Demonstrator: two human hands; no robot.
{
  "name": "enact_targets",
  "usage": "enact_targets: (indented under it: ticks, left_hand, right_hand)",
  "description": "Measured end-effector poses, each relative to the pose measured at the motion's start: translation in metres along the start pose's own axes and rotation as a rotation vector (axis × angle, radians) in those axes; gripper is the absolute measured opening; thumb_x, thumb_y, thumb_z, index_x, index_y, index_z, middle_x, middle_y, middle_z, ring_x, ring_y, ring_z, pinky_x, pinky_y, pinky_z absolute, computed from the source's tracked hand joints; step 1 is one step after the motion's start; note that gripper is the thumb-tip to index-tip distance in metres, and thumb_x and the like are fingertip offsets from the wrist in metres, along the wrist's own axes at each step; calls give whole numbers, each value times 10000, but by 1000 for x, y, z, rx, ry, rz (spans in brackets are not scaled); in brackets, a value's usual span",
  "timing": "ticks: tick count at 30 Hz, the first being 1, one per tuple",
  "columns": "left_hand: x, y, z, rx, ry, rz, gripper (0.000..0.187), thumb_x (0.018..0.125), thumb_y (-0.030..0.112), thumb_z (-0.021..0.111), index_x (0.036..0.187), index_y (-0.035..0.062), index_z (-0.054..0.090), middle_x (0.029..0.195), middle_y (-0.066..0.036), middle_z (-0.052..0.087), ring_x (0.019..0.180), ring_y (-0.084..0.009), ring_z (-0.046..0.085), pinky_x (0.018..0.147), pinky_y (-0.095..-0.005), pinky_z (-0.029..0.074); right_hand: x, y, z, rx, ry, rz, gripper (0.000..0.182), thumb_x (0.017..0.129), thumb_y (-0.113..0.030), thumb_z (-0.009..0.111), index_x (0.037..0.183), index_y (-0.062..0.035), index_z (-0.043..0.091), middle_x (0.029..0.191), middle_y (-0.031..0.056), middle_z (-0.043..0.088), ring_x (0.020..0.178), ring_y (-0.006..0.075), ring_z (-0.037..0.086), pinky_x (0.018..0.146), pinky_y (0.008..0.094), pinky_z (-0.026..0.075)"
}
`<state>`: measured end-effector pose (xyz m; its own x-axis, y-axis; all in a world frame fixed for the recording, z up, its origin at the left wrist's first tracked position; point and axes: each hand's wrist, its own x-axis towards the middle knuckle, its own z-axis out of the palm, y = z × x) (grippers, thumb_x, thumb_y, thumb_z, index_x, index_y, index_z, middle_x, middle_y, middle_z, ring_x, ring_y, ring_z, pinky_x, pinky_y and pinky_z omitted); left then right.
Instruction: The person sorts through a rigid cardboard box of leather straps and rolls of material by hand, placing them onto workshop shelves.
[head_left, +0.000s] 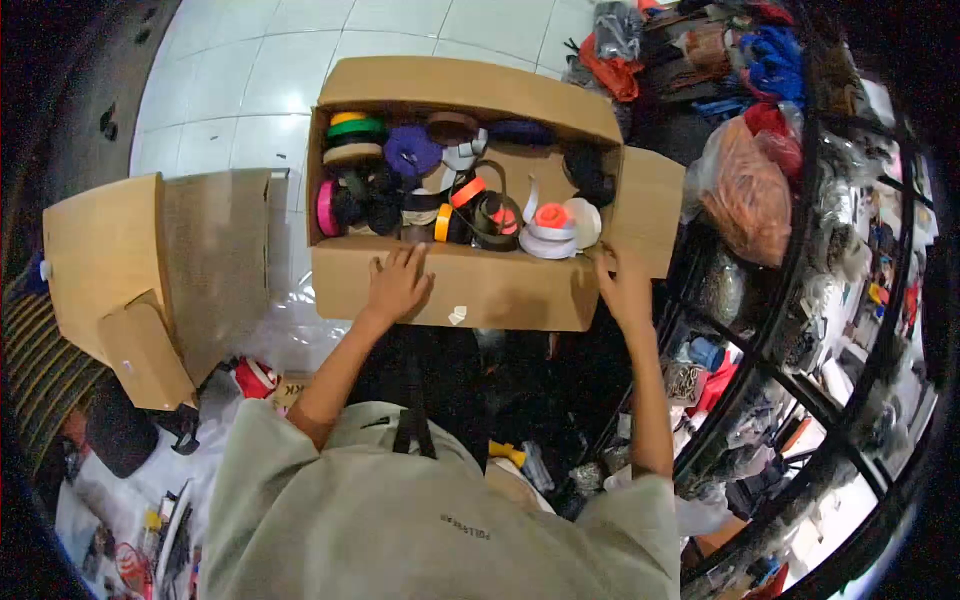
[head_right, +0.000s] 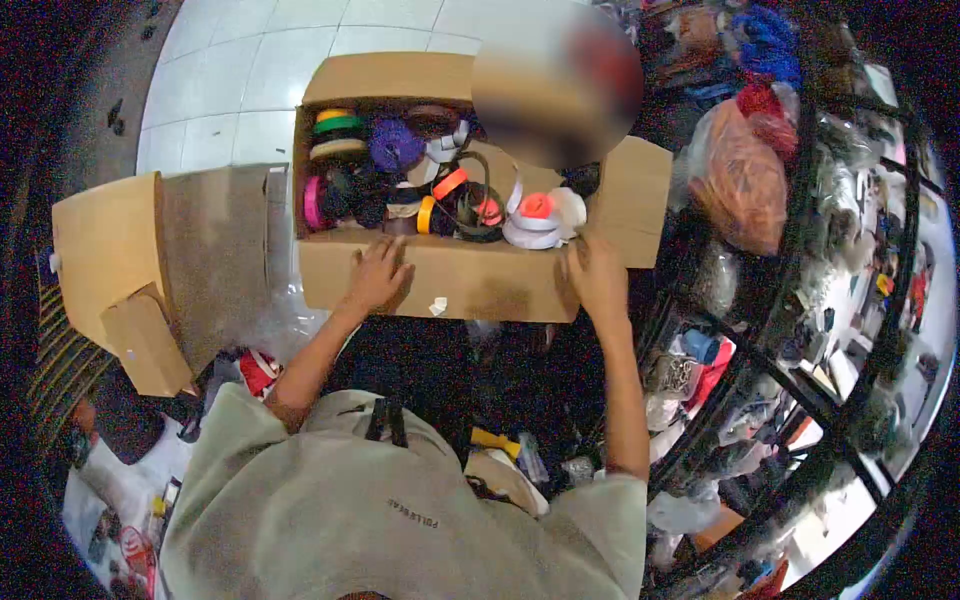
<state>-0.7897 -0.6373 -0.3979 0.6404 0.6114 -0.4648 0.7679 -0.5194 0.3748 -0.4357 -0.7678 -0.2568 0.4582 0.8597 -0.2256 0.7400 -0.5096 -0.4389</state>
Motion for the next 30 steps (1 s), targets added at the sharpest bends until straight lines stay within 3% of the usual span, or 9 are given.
enact_targets:
  ticks: [6,8,12,16,20,22,23,26,30]
  left_hand:
    - [-9,-3,26,37,169,20,605,939,392,496,1478,157,354,1493,-122,384,1417,-301,294,1066,-655,216]
    - [-9,-2,23,72,146,0,606,927,369,505,1476,164,351,1494,-128,372,1418,-292,285,1069,-648,209]
    - [-9,4,22,-20,191,-2,609,893,336,536,1460,184,375,1452,-122,405,1398,-287,311,1068,-638,201]
    - [-9,2,16,-39,168,-20,603,885,298,563,1449,176,389,1422,-141,423,1362,-303,358,1059,-631,225]
    - [-1,22,-42,-505,194,-4,531,920,247,551,1407,73,429,1287,-208,535,1233,-374,486,1024,-466,384]
    - [11,52,-77,-827,258,95,467,928,218,565,1350,32,492,1229,-209,581,1151,-373,553,984,-423,434]
    - [22,69,-94,-971,191,116,449,939,254,597,1315,18,530,1242,-208,581,1111,-336,590,963,-402,452]
    - [41,146,-164,-1307,-16,321,623,948,365,617,1433,41,397,1246,-162,590,1073,-252,601,903,-370,490]
    - [33,216,-211,-1345,-428,484,732,910,385,667,1462,30,341,1301,-167,545,1134,-201,561,892,-333,504]
  right_hand:
    - [62,156,182,-277,-51,118,528,795,-110,587,1259,114,474,1196,302,556,1109,434,563,955,483,471]
    - [71,91,151,-152,-123,153,584,764,-139,628,1229,166,454,1176,335,551,1108,446,552,952,495,465]
    - [81,126,183,-291,-43,512,464,749,-328,737,957,78,652,1056,308,617,1003,487,583,893,519,478]
    - [66,80,159,-334,-53,416,485,762,-353,741,959,82,658,1032,311,626,953,453,628,855,496,499]
    - [45,46,100,-101,366,230,406,852,-288,686,1039,69,629,993,270,623,938,423,613,842,468,476]
    - [26,20,46,477,245,379,407,884,-246,661,1124,75,591,982,207,657,870,330,627,813,417,481]
    - [11,-11,16,736,269,394,431,908,-239,648,1211,55,561,1045,131,671,881,215,626,780,359,495]
    - [-32,-76,-61,1105,213,541,413,927,-239,633,1230,32,561,1050,78,670,949,153,626,798,300,498]
    - [-78,-118,-102,1273,236,432,413,956,-217,587,1276,30,500,1149,104,622,1067,179,618,908,325,511]
